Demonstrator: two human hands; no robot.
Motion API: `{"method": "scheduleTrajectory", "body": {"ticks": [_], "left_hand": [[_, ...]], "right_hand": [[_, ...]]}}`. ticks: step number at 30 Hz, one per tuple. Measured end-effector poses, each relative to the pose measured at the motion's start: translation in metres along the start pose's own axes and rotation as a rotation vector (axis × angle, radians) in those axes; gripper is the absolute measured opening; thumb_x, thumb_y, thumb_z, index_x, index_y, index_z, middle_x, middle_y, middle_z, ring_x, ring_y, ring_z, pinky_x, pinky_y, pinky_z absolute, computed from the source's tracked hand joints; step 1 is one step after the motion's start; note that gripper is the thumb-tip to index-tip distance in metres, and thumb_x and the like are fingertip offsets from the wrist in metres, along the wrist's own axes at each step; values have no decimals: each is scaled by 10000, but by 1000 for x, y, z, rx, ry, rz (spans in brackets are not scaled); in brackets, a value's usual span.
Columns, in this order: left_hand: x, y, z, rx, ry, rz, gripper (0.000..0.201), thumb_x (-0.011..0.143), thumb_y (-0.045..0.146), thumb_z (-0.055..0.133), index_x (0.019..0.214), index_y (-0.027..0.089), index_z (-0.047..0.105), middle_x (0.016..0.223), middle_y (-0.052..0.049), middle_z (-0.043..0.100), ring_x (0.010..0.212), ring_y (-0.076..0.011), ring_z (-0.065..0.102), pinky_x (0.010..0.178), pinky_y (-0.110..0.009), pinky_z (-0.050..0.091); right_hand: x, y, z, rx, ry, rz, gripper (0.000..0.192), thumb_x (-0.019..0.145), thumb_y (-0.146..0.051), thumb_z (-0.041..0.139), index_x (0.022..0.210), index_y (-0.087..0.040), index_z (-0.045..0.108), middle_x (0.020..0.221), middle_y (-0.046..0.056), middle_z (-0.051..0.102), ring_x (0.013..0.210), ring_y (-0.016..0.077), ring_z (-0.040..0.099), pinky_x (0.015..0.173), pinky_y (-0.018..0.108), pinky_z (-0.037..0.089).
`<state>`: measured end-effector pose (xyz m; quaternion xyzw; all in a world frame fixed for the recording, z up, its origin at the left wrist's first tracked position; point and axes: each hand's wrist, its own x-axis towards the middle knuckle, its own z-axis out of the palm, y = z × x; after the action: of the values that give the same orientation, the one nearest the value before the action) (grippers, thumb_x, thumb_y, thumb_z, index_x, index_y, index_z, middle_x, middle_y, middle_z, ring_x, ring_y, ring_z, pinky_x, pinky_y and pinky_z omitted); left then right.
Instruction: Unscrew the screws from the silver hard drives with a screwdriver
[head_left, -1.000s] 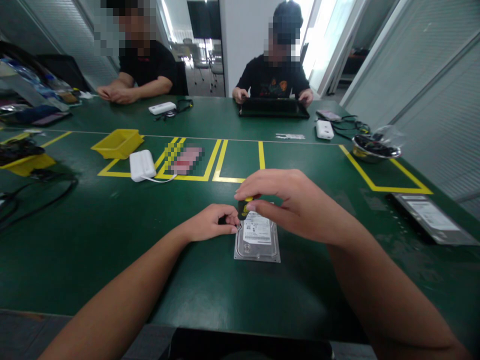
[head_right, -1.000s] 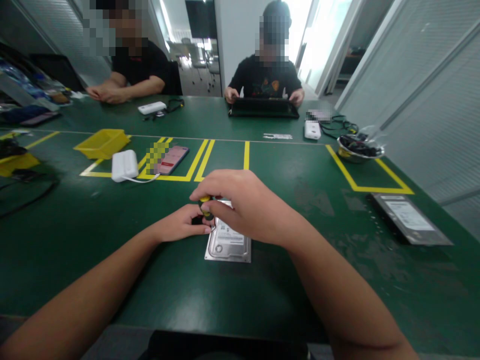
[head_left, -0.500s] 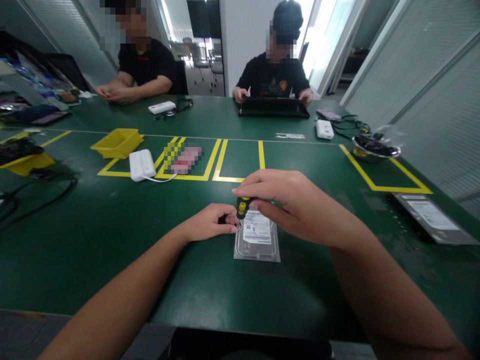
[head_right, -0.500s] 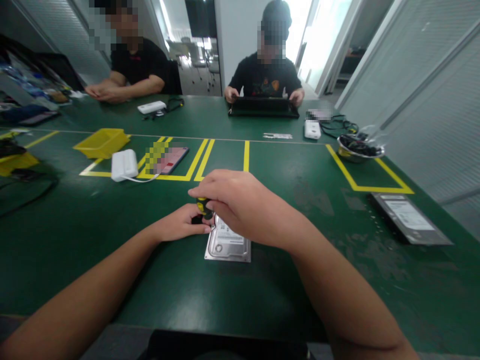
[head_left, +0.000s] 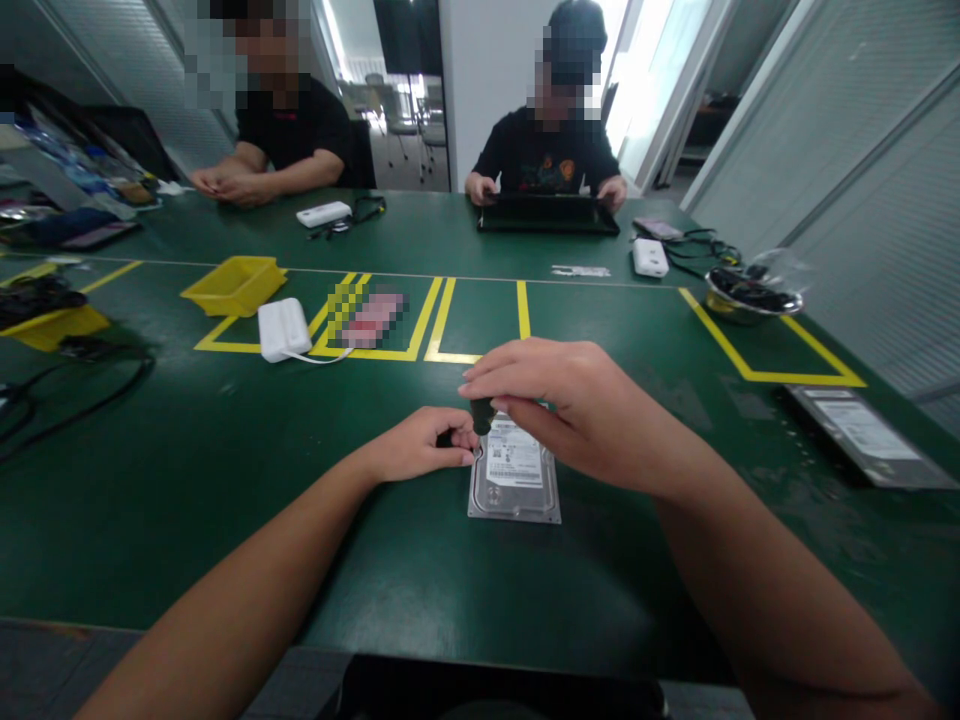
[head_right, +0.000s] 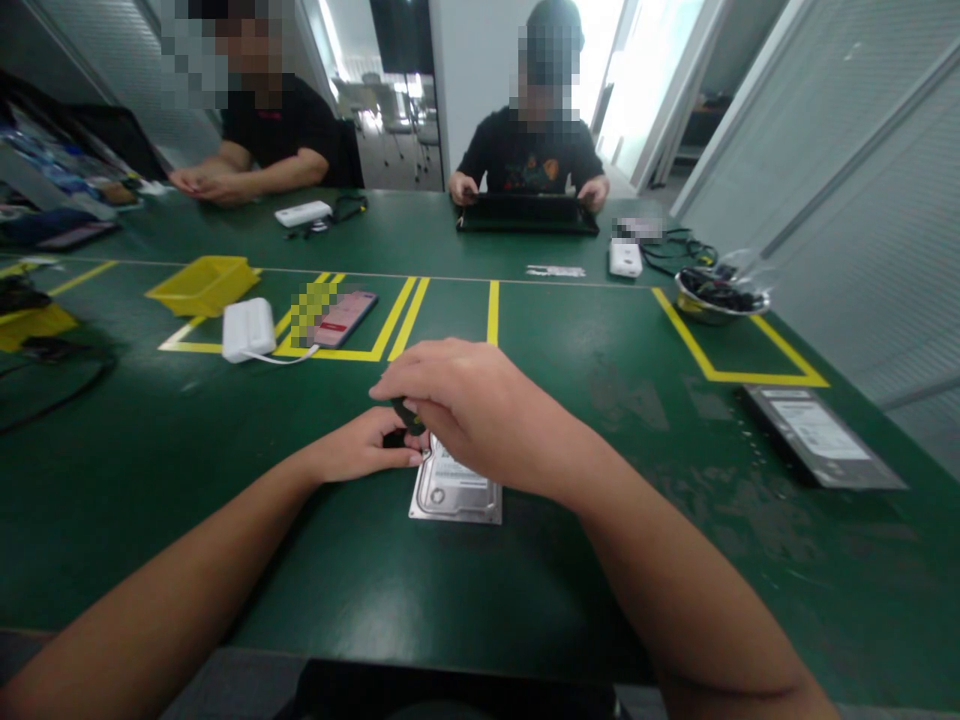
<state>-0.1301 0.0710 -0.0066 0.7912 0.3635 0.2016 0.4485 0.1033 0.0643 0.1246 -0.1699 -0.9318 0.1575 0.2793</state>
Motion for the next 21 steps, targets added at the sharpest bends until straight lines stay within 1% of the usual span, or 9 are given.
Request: {"method": "scheduleTrajectory", "body": {"ticks": [6,11,15,18,21], "left_hand": [[0,0,0,15,-4,7,167,864,308,670,910,156,617,831,6,584,772,-145,540,726,-275,432],[-1,0,0,29,3,-14,177,865,316,668,930,158,622,853,-1,587,796,-151,547,734,-278,439],[-1,-1,1,17,10,-17,198,862,329,673,942,156,619,867,-7,594,806,-155,555,729,-274,443],[-1,-1,1,0,6,-9,191,861,323,673,938,157,620,867,-6,600,803,-154,557,731,-274,444],[0,0,0,2,2,-3,180,861,317,672,928,158,619,873,-5,605,803,-153,554,733,-273,441]], "right_hand": [[-1,0,0,-46,-15,24,312,908,-38,478,1131,-121,680,1178,43,716,1096,131,637,978,279,466],[-1,-1,-2,-29,-30,1,345,899,-16,459,1140,-99,691,1184,79,700,1088,121,624,952,256,470],[-1,-1,-3,-14,-53,1,397,873,24,457,1179,-89,684,1204,88,686,1088,112,615,952,238,460],[0,0,-2,2,-54,-3,420,854,45,455,1188,-80,678,1213,90,685,1102,118,613,967,245,454],[0,1,-2,-5,-56,10,404,868,25,456,1191,-82,674,1206,90,687,1100,131,615,968,266,459]]}}
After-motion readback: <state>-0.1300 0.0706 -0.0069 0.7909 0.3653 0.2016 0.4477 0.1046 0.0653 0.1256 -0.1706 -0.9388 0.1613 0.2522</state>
